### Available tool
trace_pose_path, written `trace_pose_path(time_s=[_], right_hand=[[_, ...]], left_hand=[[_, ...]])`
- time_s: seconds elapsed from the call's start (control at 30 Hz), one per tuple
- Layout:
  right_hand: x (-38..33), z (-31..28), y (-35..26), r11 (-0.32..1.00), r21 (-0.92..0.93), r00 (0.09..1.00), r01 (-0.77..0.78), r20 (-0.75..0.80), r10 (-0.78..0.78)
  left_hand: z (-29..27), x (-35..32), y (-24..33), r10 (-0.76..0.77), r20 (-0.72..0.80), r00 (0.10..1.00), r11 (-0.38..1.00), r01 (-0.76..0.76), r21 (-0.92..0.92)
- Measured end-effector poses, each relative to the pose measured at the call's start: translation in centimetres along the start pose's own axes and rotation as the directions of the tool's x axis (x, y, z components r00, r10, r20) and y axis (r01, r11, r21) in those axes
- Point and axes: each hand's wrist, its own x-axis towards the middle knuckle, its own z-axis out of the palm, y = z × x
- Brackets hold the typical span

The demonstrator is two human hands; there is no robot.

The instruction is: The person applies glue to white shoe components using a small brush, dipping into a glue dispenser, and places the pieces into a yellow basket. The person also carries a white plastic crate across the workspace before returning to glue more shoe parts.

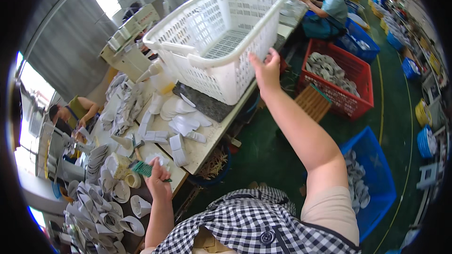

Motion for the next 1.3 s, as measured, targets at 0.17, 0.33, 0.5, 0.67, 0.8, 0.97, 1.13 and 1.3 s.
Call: trace_pose_path(time_s=[0.17,0.33,0.5,0.67,0.8,0.97,1.13,1.3], right_hand=[[6.8,2.8,-1.4,0.917,0.031,0.912,-0.398,0.124,0.391],[5.9,0.0,-0.1,0.906,0.032,0.868,-0.422,0.304,0.394],[4.9,-4.5,2.4,0.911,0.325,0.948,-0.255,0.270,0.169],[-0.9,-6.9,3.5,0.897,0.360,0.952,-0.257,0.252,0.172],[-6.3,-7.1,7.3,0.894,0.418,0.975,-0.159,0.206,0.077],[-11.0,-6.8,10.0,0.894,0.441,0.986,-0.076,0.167,0.001],[-13.7,-9.0,8.5,0.891,0.439,0.992,-0.120,0.085,0.092],[-15.6,-8.9,10.3,0.819,0.549,0.977,-0.168,-0.017,0.213]], left_hand=[[5.9,1.4,-0.9,-0.134,0.151,0.979,0.989,0.123,0.077],[8.2,8.1,0.0,-0.005,0.233,0.973,1.000,0.001,0.020],[12.8,16.8,5.9,0.385,0.220,0.897,0.872,-0.431,0.230],[22.0,24.8,13.4,0.521,0.412,0.747,0.537,-0.662,0.522],[30.9,30.1,16.1,0.442,0.727,0.526,0.390,-0.842,0.371],[37.7,28.1,16.4,-0.057,0.923,0.380,0.278,-0.882,0.380],[40.1,23.1,15.5,-0.305,0.948,0.088,0.563,-0.786,0.254],[37.5,25.9,15.5,-0.149,0.986,0.080,0.458,-0.878,0.141]])
